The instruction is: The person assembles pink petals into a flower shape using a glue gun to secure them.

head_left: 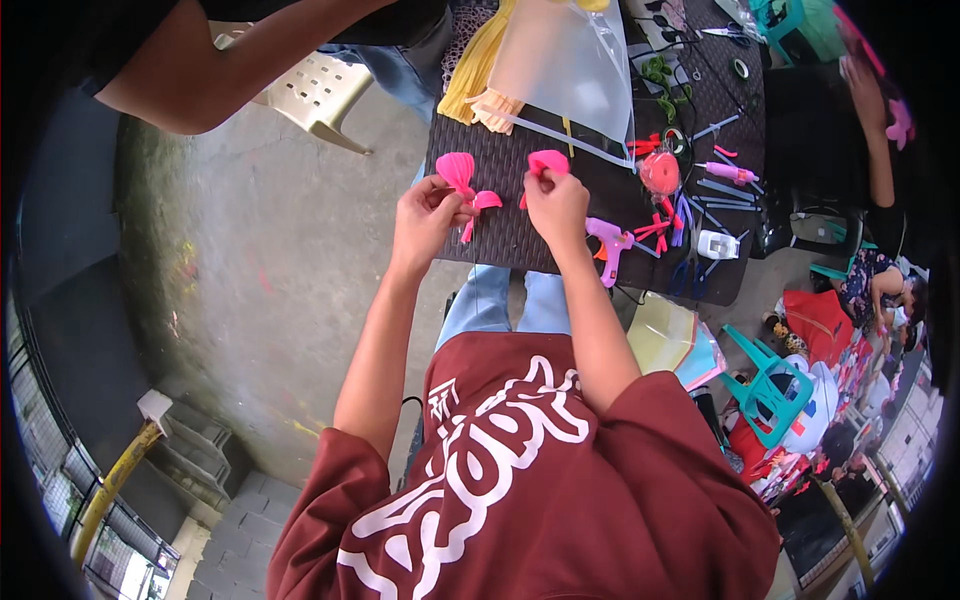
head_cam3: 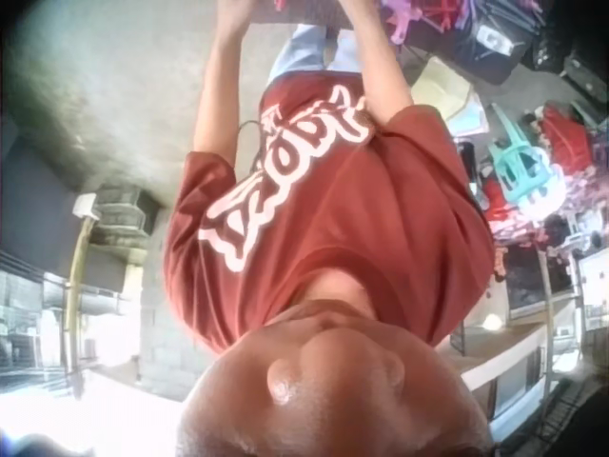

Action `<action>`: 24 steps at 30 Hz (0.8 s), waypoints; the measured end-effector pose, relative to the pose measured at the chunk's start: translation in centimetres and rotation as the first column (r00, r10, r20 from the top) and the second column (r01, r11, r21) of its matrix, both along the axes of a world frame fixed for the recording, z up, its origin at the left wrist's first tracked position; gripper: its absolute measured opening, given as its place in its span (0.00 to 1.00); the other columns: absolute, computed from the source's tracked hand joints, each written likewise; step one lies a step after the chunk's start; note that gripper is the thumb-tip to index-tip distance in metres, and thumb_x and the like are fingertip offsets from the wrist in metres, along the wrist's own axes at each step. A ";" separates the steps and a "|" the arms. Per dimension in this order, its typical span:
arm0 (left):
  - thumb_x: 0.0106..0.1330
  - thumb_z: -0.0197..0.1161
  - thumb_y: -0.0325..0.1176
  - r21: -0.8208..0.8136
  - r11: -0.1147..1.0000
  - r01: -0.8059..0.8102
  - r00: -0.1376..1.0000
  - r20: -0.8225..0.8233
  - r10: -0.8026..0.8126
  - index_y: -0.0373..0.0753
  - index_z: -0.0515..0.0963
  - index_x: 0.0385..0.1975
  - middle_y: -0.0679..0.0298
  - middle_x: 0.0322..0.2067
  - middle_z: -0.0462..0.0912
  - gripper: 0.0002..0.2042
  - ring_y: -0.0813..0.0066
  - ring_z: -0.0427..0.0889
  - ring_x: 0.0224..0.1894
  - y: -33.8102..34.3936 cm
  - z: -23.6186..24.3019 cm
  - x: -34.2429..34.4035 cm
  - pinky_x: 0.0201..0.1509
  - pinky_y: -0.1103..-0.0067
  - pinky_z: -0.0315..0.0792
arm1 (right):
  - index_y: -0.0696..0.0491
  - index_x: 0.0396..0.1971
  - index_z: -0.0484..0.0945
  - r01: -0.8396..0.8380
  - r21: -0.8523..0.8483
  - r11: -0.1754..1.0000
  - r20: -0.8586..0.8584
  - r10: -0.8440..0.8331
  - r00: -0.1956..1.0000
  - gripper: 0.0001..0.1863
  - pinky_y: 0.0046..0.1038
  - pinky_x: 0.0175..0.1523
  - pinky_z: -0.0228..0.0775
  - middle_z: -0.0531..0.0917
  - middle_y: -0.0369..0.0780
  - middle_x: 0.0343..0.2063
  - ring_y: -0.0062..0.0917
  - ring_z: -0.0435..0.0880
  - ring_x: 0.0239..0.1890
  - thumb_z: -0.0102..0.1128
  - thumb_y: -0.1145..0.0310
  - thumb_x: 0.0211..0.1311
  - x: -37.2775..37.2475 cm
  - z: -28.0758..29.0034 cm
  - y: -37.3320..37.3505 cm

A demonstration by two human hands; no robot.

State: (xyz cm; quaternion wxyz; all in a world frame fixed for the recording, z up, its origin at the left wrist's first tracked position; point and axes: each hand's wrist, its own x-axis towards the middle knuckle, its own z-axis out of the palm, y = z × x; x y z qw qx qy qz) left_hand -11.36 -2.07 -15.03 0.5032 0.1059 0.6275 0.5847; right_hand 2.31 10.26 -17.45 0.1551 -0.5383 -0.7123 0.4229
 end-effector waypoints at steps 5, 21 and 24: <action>0.63 0.57 0.29 0.047 0.999 -0.020 1.000 0.004 0.020 0.28 0.74 0.35 0.61 0.28 0.79 0.09 0.80 0.78 0.27 1.7 4.8 0.8 0.31 0.86 0.72 | 0.64 0.33 0.76 -0.114 -0.284 0.952 -0.532 -0.058 0.845 0.09 0.15 0.22 0.57 0.77 0.35 0.21 0.11 0.69 0.19 0.48 0.74 0.62 2.4 6.2 -1.4; 0.57 0.63 0.25 0.224 0.975 -0.004 0.990 -0.139 0.036 0.30 0.76 0.26 0.63 0.23 0.79 0.05 0.81 0.78 0.25 4.3 14.3 8.4 0.29 0.86 0.72 | 0.62 0.35 0.75 -0.013 -0.249 0.968 -0.781 -0.193 0.594 0.06 0.16 0.37 0.66 0.79 0.35 0.31 0.12 0.73 0.32 0.56 0.81 0.57 7.1 14.2 -2.1; 0.57 0.63 0.23 0.252 0.967 -0.022 0.989 -0.139 0.058 0.30 0.75 0.24 0.64 0.22 0.80 0.05 0.84 0.77 0.25 4.8 14.5 9.3 0.28 0.87 0.71 | 0.61 0.33 0.76 0.047 -0.234 0.971 -0.774 -0.216 0.595 0.05 0.16 0.33 0.66 0.79 0.34 0.28 0.11 0.73 0.28 0.58 0.80 0.56 7.5 14.3 -2.2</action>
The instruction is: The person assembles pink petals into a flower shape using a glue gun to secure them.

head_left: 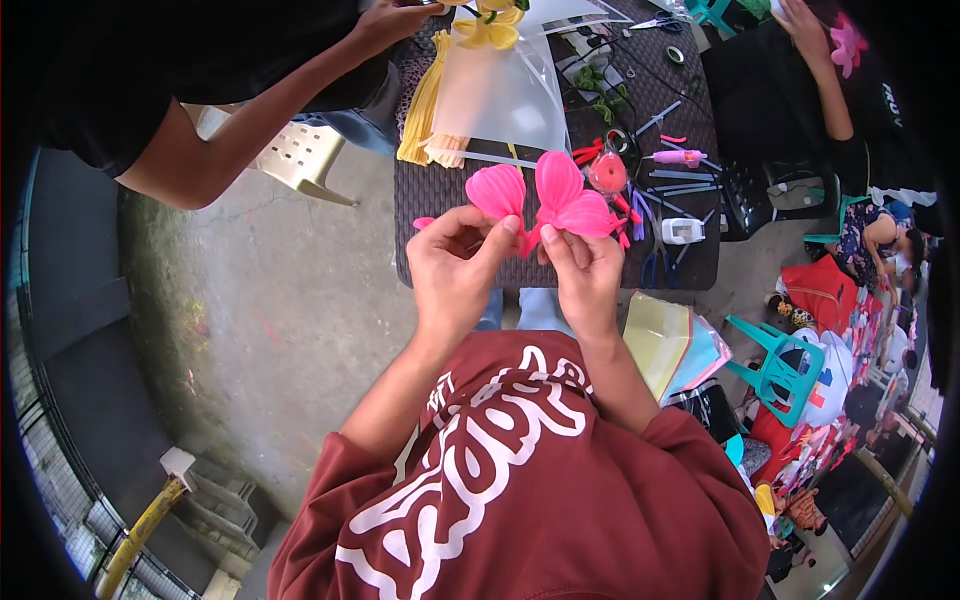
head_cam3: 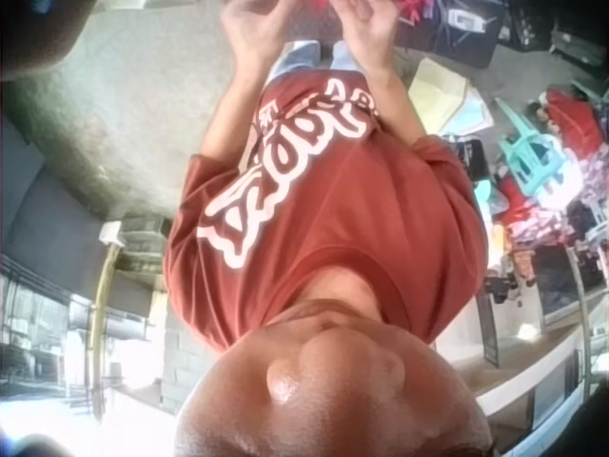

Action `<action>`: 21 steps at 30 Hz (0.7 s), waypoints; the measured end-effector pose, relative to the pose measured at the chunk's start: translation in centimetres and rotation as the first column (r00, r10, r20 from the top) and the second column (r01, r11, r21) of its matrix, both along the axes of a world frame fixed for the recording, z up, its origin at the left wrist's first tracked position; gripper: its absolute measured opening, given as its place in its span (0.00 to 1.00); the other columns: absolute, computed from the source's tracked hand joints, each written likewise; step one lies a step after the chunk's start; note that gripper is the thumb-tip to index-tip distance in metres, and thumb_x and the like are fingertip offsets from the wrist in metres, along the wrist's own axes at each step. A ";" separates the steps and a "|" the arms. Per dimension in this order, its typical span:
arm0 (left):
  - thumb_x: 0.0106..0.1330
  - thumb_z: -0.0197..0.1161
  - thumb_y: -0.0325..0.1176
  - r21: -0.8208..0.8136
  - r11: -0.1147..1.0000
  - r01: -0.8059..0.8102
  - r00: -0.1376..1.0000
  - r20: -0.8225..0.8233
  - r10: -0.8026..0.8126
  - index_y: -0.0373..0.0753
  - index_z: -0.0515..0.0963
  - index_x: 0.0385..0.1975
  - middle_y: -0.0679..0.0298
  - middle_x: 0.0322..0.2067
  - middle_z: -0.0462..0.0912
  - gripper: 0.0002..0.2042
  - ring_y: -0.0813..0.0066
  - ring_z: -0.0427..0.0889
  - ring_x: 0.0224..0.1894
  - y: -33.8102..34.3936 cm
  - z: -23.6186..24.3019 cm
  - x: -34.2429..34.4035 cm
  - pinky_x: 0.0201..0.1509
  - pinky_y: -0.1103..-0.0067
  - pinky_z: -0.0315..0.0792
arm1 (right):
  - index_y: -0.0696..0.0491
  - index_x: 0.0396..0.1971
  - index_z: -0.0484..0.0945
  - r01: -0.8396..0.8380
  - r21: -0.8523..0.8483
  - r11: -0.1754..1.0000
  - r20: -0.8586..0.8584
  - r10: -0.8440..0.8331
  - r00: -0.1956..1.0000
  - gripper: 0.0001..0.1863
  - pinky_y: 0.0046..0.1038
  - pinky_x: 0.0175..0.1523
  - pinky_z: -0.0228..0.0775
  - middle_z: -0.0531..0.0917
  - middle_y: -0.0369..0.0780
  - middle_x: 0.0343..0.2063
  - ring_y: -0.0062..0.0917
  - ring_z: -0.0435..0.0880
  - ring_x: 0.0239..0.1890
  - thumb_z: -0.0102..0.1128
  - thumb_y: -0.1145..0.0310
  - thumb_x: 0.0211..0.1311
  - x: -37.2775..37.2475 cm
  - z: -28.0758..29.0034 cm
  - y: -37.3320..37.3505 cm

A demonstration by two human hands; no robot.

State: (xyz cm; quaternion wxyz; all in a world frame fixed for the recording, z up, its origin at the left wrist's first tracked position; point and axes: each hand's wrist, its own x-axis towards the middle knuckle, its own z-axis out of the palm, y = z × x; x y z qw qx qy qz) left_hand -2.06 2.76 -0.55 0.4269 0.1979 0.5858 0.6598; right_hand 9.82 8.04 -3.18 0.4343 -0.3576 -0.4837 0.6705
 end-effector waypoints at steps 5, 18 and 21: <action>0.56 0.63 0.22 0.033 0.996 -0.080 0.996 -0.031 0.081 0.30 0.75 0.24 0.65 0.21 0.79 0.04 0.85 0.76 0.23 0.5 0.9 1.7 0.27 0.88 0.70 | 0.61 0.29 0.78 0.006 0.192 0.981 0.099 -0.026 0.995 0.03 0.17 0.29 0.66 0.79 0.32 0.21 0.11 0.72 0.22 0.61 0.78 0.54 0.7 0.1 -0.1; 0.54 0.63 0.19 0.149 0.984 -0.098 0.995 -0.016 0.102 0.29 0.75 0.26 0.62 0.25 0.81 0.04 0.82 0.78 0.26 0.6 2.1 3.4 0.30 0.87 0.72 | 0.61 0.28 0.77 0.031 0.150 0.988 0.066 -0.042 0.997 0.04 0.18 0.34 0.68 0.79 0.36 0.28 0.15 0.76 0.30 0.61 0.78 0.52 2.2 2.4 -0.5; 0.54 0.64 0.19 0.142 0.985 -0.097 0.995 -0.007 0.099 0.29 0.75 0.26 0.62 0.25 0.81 0.04 0.82 0.78 0.26 0.5 2.3 3.5 0.31 0.86 0.73 | 0.61 0.28 0.77 0.007 0.211 0.978 0.140 -0.038 0.989 0.04 0.19 0.34 0.68 0.79 0.36 0.28 0.15 0.76 0.30 0.61 0.79 0.51 2.6 2.7 -0.4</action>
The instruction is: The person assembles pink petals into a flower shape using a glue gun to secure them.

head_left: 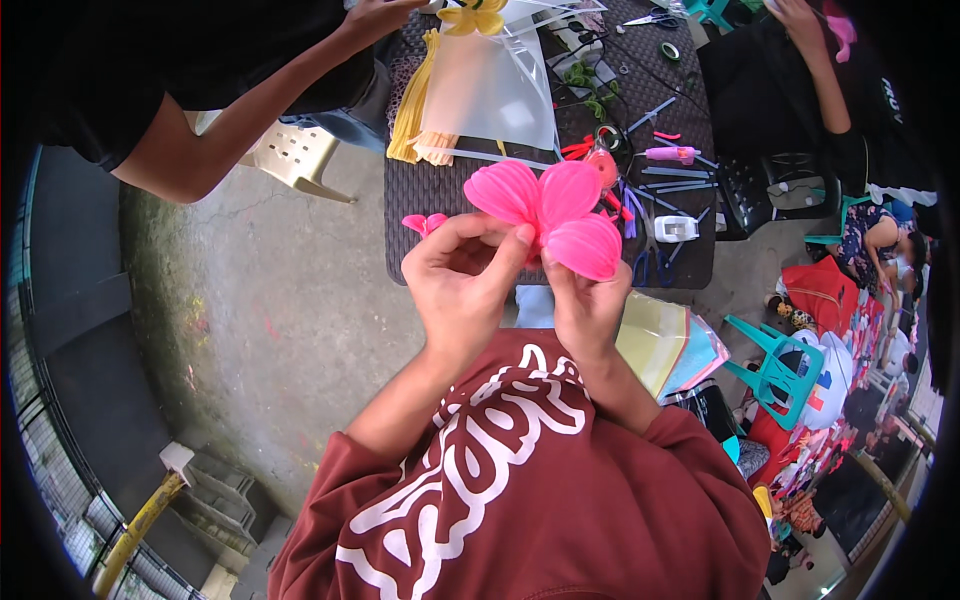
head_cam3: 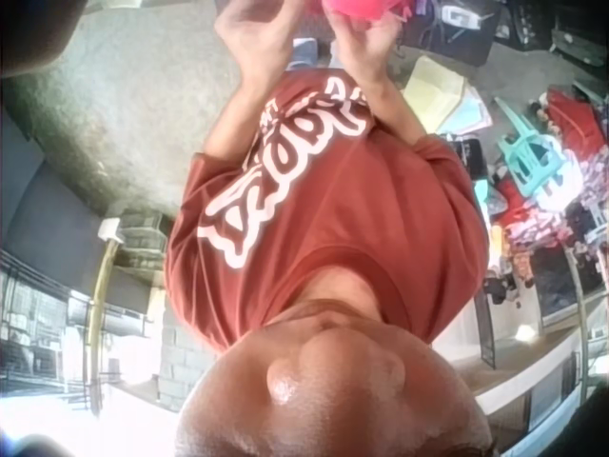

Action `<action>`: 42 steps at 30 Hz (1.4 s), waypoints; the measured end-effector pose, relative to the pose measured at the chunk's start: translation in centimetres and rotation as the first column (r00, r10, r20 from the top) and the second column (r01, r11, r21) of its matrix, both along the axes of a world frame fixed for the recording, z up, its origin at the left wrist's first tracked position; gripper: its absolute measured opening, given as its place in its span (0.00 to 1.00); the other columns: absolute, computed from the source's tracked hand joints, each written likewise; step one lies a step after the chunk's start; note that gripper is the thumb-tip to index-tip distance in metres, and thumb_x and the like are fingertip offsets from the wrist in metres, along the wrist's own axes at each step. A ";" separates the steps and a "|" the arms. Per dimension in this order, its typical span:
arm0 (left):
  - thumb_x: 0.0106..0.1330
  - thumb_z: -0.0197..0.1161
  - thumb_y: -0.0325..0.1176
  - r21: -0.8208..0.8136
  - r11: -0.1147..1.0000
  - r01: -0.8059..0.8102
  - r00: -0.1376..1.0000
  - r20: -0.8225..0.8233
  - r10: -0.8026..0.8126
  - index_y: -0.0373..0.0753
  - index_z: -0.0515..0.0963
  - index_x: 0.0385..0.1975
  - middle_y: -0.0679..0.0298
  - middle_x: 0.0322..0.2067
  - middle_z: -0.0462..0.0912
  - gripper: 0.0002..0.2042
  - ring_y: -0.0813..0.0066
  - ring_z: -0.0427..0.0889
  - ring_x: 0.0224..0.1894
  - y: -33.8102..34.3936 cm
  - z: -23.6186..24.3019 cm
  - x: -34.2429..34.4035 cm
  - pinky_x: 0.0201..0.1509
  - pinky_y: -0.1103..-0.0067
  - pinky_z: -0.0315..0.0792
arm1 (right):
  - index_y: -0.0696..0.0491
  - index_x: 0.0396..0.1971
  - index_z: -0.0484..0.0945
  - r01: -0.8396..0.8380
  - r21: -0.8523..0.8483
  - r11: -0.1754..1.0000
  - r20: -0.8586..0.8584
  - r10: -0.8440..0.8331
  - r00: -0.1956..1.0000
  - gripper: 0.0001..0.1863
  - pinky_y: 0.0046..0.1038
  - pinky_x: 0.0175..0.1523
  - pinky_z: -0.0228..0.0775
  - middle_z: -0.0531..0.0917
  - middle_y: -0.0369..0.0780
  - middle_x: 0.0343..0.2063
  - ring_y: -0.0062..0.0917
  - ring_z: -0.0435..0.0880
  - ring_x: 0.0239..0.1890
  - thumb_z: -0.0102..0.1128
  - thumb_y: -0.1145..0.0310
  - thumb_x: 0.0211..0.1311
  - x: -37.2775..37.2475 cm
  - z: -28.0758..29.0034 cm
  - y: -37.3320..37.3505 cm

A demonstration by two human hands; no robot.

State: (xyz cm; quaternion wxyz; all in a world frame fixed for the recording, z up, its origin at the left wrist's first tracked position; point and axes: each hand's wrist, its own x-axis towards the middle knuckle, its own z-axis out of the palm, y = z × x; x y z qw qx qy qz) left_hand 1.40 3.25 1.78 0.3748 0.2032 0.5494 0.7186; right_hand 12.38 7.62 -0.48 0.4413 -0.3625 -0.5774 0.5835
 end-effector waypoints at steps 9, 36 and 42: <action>0.54 0.64 0.20 -0.024 0.998 0.051 0.998 0.028 -0.050 0.27 0.76 0.29 0.62 0.26 0.81 0.05 0.81 0.79 0.28 -0.2 1.6 -0.1 0.33 0.85 0.73 | 0.62 0.33 0.77 -0.012 0.014 1.000 -0.025 0.012 1.000 0.10 0.18 0.37 0.68 0.79 0.37 0.31 0.17 0.77 0.31 0.62 0.81 0.47 -0.3 1.0 0.5; 0.55 0.63 0.21 -0.211 0.965 0.158 0.987 0.074 -0.145 0.28 0.78 0.29 0.62 0.27 0.81 0.04 0.82 0.79 0.29 -3.3 -3.9 -2.9 0.35 0.84 0.73 | 0.58 0.32 0.78 -0.287 -0.422 0.860 -0.313 0.160 0.936 0.05 0.16 0.37 0.68 0.79 0.33 0.28 0.12 0.75 0.31 0.60 0.73 0.57 -1.6 -5.5 -1.0; 0.55 0.63 0.21 -0.247 0.955 0.166 0.985 0.093 -0.147 0.29 0.78 0.29 0.63 0.26 0.81 0.04 0.83 0.78 0.29 -3.3 -4.6 -3.7 0.35 0.85 0.73 | 0.57 0.32 0.79 -0.287 -0.472 0.834 -0.296 0.157 0.942 0.05 0.17 0.41 0.67 0.79 0.32 0.31 0.13 0.75 0.34 0.60 0.74 0.56 -2.0 -7.1 -1.0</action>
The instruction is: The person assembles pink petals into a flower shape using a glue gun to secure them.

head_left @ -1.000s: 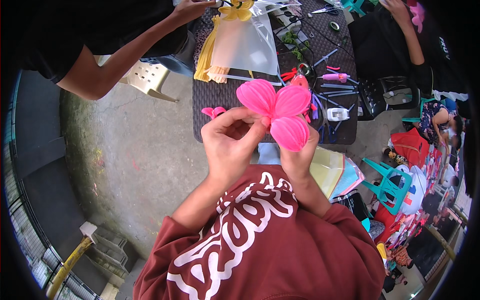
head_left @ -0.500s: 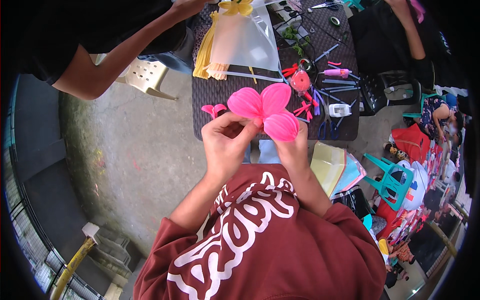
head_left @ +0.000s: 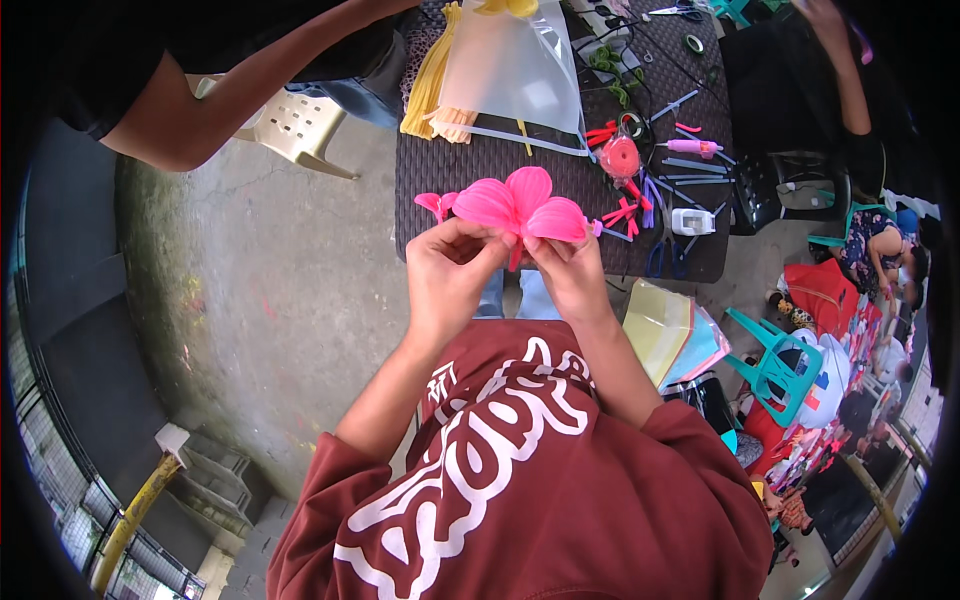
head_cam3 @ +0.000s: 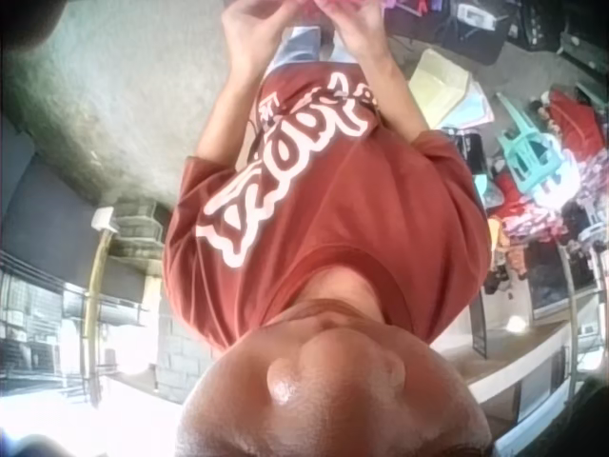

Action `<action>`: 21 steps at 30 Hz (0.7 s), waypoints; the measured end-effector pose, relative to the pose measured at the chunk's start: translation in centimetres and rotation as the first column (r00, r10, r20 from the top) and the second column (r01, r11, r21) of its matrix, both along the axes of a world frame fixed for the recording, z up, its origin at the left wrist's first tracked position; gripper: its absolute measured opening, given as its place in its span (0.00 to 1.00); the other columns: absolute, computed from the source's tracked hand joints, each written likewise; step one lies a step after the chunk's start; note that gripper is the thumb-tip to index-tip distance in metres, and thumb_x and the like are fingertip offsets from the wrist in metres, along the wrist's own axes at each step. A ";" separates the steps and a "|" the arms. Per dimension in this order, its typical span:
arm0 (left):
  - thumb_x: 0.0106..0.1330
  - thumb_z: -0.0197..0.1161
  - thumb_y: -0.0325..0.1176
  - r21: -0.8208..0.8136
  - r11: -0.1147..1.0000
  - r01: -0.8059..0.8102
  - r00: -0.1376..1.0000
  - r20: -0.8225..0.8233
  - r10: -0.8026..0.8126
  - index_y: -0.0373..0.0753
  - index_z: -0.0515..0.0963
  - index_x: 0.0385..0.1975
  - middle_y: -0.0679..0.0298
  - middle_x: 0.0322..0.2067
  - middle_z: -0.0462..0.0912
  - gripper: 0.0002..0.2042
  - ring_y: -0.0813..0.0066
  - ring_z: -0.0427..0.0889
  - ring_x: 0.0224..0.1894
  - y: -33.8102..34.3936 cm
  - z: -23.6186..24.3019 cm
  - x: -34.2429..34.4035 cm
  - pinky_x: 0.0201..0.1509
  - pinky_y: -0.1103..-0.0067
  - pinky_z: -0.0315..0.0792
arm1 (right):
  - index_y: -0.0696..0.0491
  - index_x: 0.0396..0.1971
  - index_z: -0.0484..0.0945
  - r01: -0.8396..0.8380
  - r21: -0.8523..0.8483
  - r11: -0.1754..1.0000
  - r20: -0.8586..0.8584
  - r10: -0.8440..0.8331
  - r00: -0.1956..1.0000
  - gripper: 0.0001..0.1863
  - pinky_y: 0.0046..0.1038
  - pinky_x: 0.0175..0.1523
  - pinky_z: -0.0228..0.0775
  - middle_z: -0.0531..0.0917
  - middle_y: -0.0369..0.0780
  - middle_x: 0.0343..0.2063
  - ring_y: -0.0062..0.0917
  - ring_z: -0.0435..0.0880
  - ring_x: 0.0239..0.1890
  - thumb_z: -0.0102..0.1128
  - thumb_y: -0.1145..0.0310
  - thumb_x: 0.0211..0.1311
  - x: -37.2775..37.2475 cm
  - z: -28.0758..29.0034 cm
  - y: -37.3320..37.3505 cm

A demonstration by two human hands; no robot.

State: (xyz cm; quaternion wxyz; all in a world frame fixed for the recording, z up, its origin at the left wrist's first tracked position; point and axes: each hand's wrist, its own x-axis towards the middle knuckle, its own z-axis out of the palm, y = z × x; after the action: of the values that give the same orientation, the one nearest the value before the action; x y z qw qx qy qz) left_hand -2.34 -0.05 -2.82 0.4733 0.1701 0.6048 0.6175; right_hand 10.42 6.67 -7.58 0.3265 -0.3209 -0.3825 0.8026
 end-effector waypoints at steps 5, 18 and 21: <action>0.54 0.64 0.21 -0.007 1.000 -0.012 1.000 0.000 0.012 0.29 0.77 0.29 0.64 0.27 0.81 0.04 0.83 0.78 0.29 0.1 -0.8 -0.1 0.34 0.86 0.72 | 0.57 0.33 0.79 -0.003 0.026 1.000 0.006 0.003 1.000 0.05 0.17 0.43 0.67 0.79 0.32 0.32 0.13 0.75 0.36 0.60 0.75 0.57 -0.2 -0.2 0.2; 0.54 0.65 0.22 -0.038 0.999 -0.018 1.000 0.004 0.018 0.30 0.77 0.27 0.65 0.26 0.80 0.04 0.84 0.78 0.28 0.4 -2.8 0.1 0.33 0.87 0.72 | 0.59 0.35 0.78 -0.018 0.036 0.999 0.011 0.018 1.000 0.06 0.18 0.44 0.68 0.80 0.34 0.33 0.14 0.75 0.38 0.59 0.75 0.57 0.1 -1.5 0.1; 0.55 0.65 0.23 -0.045 0.999 -0.012 1.000 -0.016 0.011 0.30 0.77 0.26 0.65 0.25 0.80 0.04 0.84 0.78 0.28 0.2 -3.4 0.3 0.32 0.87 0.72 | 0.59 0.34 0.78 -0.058 0.055 0.997 0.068 0.055 0.996 0.06 0.18 0.43 0.68 0.80 0.34 0.32 0.14 0.76 0.37 0.60 0.75 0.57 0.6 -2.2 -0.1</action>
State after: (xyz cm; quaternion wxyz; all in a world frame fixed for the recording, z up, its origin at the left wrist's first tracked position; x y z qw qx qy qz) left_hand -2.01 0.19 -6.20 0.4687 0.1609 0.6232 0.6050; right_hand 11.03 6.61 -9.79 0.2997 -0.3270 -0.4247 0.7892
